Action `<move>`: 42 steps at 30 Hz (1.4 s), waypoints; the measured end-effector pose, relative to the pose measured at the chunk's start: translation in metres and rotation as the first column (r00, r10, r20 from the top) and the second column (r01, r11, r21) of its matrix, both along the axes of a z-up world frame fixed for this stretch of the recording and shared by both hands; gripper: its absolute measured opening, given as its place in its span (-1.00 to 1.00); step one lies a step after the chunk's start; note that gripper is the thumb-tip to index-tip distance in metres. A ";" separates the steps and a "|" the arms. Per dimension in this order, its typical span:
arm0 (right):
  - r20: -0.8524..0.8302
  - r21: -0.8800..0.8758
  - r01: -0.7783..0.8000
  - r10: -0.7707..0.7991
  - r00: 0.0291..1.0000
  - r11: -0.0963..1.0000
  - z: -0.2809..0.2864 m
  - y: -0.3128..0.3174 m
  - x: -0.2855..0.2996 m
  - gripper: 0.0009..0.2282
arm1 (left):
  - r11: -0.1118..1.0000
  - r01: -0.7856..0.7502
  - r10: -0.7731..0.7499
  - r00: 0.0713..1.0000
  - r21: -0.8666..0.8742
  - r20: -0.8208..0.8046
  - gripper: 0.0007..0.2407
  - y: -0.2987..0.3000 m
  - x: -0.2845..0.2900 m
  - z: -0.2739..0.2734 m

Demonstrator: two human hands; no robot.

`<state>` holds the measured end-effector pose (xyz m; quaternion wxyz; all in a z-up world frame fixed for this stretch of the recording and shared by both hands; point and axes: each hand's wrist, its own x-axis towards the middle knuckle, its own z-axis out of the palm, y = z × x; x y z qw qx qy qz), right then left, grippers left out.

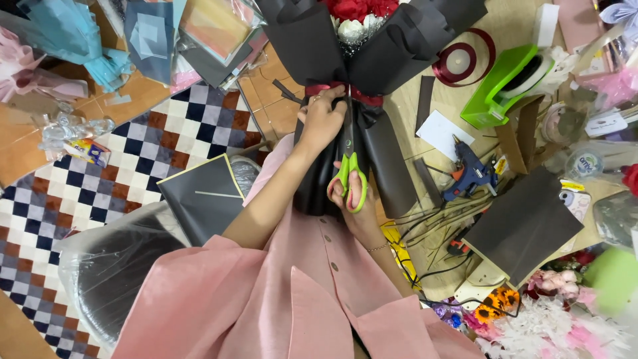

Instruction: The person secures a red ribbon around a bouquet wrapped in black paper using a hot glue gun. They then use scissors to trim the ribbon and adjust the wrapping with their hands.

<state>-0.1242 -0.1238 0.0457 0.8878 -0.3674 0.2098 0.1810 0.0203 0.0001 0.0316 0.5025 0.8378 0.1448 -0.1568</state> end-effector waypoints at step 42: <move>0.083 -0.214 -0.114 0.135 0.987 0.970 0.012 -0.050 0.022 -0.66 | 0.992 -0.129 0.130 0.990 0.006 -0.064 -0.60 -0.001 0.027 -0.039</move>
